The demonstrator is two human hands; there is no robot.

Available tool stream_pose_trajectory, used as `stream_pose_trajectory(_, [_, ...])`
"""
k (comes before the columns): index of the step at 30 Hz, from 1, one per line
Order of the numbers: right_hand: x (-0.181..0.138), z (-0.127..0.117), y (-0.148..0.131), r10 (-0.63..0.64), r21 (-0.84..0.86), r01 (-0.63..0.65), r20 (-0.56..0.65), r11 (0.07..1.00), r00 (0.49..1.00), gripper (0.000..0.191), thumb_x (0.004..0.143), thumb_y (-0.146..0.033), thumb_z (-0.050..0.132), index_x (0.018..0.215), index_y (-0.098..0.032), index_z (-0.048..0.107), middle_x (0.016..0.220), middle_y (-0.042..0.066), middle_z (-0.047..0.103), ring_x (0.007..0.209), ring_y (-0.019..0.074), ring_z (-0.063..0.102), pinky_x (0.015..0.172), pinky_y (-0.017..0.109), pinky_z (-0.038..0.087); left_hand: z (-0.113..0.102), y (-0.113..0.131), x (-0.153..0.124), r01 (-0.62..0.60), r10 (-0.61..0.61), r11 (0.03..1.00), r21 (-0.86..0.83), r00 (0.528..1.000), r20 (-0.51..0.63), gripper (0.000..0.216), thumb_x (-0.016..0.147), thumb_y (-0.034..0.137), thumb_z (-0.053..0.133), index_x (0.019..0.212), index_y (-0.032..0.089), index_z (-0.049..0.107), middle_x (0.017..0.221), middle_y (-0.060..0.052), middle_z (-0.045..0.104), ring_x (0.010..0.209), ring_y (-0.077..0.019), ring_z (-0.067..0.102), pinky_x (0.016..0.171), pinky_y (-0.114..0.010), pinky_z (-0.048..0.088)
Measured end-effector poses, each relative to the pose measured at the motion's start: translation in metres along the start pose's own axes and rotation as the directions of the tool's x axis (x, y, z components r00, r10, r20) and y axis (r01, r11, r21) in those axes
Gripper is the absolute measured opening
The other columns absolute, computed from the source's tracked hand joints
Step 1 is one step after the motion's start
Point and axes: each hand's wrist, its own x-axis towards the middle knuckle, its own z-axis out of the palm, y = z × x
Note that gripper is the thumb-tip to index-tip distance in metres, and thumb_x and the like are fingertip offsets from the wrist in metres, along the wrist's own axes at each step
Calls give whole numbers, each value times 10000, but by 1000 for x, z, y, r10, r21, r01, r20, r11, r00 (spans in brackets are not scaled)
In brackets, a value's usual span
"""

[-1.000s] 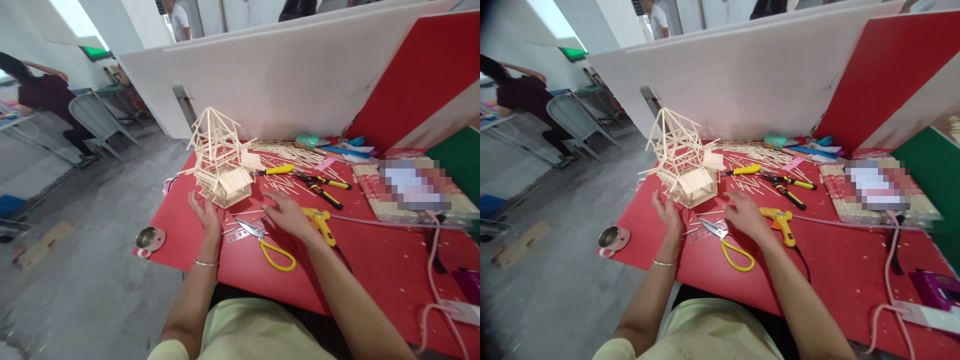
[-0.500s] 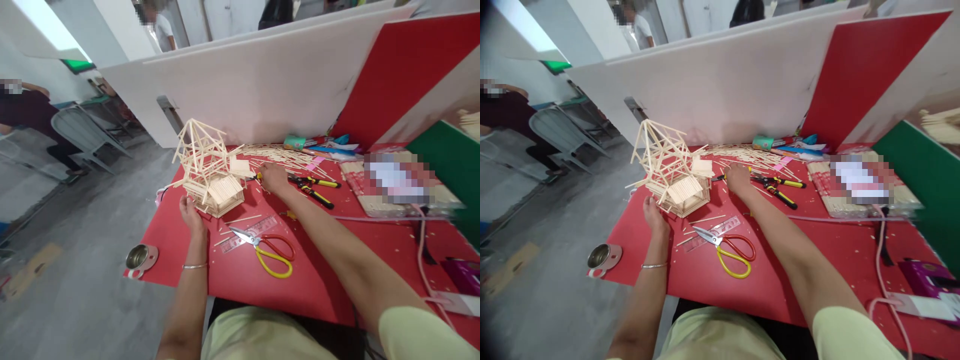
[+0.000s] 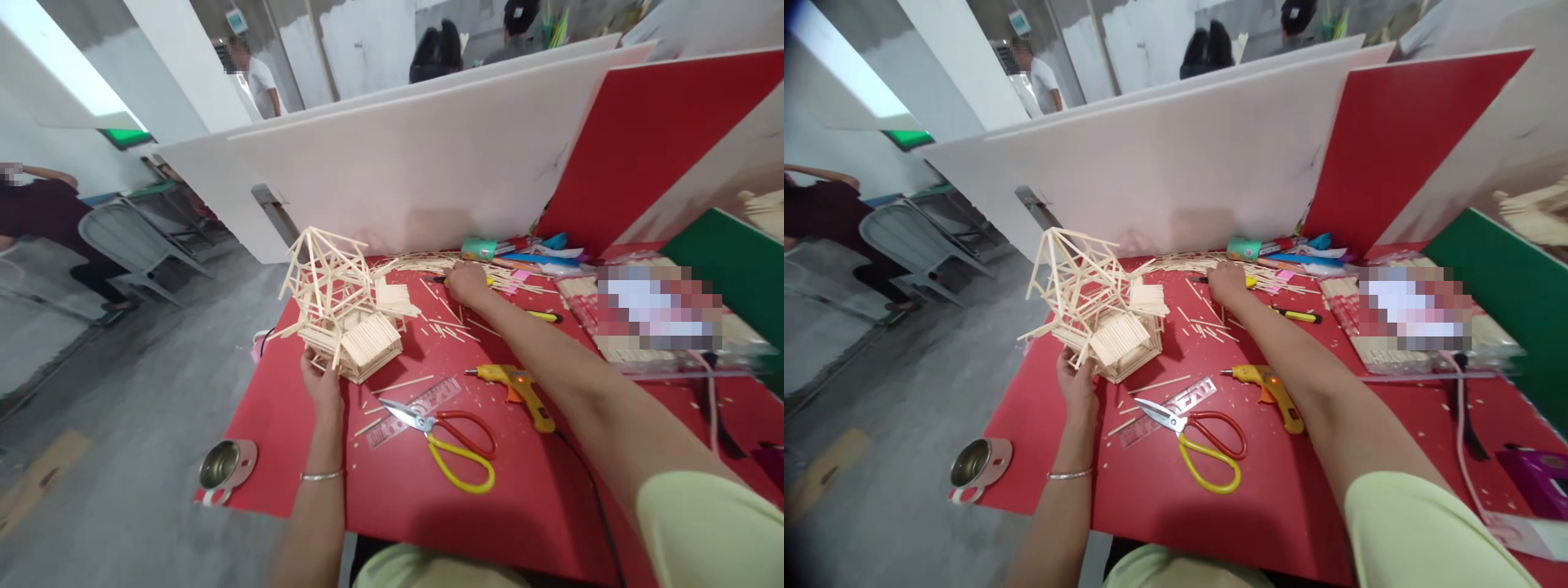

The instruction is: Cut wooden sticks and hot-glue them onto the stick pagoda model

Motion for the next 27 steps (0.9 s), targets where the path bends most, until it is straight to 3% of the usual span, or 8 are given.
stream_pose_trajectory(1, [-2, 1, -2, -32, 8, 32, 9, 999, 999, 417, 1016, -297, 486, 1331, -55, 610, 1322, 273, 620, 1260, 332, 552, 1028, 471, 422, 0, -1, 1, 5, -5, 1000, 0, 1000, -2, 596, 679, 289, 822, 1210, 201, 566, 1200, -88, 659, 1070, -201, 651, 994, -375, 493])
stream_pose_trajectory(5, [-18, 16, -24, -280, 76, 272, 119, 959, 953, 359, 953, -428, 571, 1207, -234, 734, 1182, 106, 741, 1075, 245, 655, 877, 289, 455, 4, -8, -1, 9, -9, 1000, 2, 1000, 26, 622, 672, 300, 841, 1224, 200, 571, 1207, -96, 659, 1089, -214, 648, 1011, -392, 492])
stream_pose_trajectory(9, [-35, 28, -40, -415, 94, 404, 163, 910, 895, 296, 919, -402, 611, 1134, -261, 758, 1111, 70, 756, 966, 218, 665, 792, 266, 441, 9, -13, -9, -14, 9, 999, 52, 994, 108, 631, 724, 335, 820, 1289, 222, 562, 1247, -100, 647, 1133, -227, 642, 1027, -401, 494])
stream_pose_trajectory(17, [-42, 9, -7, -266, -49, 268, 46, 962, 963, 287, 944, -181, 501, 1082, -89, 736, 1191, 239, 688, 1212, 335, 552, 984, 428, 380, 13, -14, -20, -16, -6, 995, 95, 974, 224, 637, 804, 372, 785, 1375, 246, 533, 1371, -109, 612, 1222, -235, 624, 1088, -421, 471])
stream_pose_trajectory(20, [-59, -1, -5, -225, -61, 226, 21, 972, 974, 296, 954, -190, 495, 1103, -92, 731, 1247, 239, 670, 1247, 323, 534, 1010, 429, 373, 16, -12, -24, 14, -40, 996, 89, 953, 301, 634, 811, 385, 792, 1383, 271, 544, 1429, -94, 587, 1288, -245, 592, 1120, -427, 448])
stream_pose_trajectory(23, [-87, -16, -6, -201, -50, 203, 47, 978, 979, 240, 915, -254, 597, 1042, -127, 758, 1162, 206, 716, 1157, 309, 604, 962, 398, 415, 18, -9, -28, 13, -43, 996, 85, 934, 355, 625, 824, 395, 784, 1390, 282, 544, 1451, -84, 573, 1322, -250, 569, 1138, -433, 433])
stream_pose_trajectory(25, [-111, -29, -5, -184, -30, 186, 64, 982, 981, 227, 898, -292, 635, 1026, -160, 769, 1084, 170, 747, 1082, 295, 651, 919, 374, 445, 17, -7, -29, -6, -28, 995, 99, 939, 342, 604, 840, 412, 765, 1384, 263, 549, 1438, -100, 576, 1330, -260, 560, 1142, -443, 427])
stream_pose_trajectory(27, [-136, -41, -4, -164, -4, 164, 50, 986, 985, 292, 949, -337, 570, 1132, -198, 750, 1136, 143, 747, 1085, 280, 667, 905, 359, 466, 16, -6, -30, -40, 1, 991, 125, 953, 303, 583, 855, 432, 744, 1373, 244, 553, 1448, -114, 558, 1372, -271, 518, 1167, -451, 395])
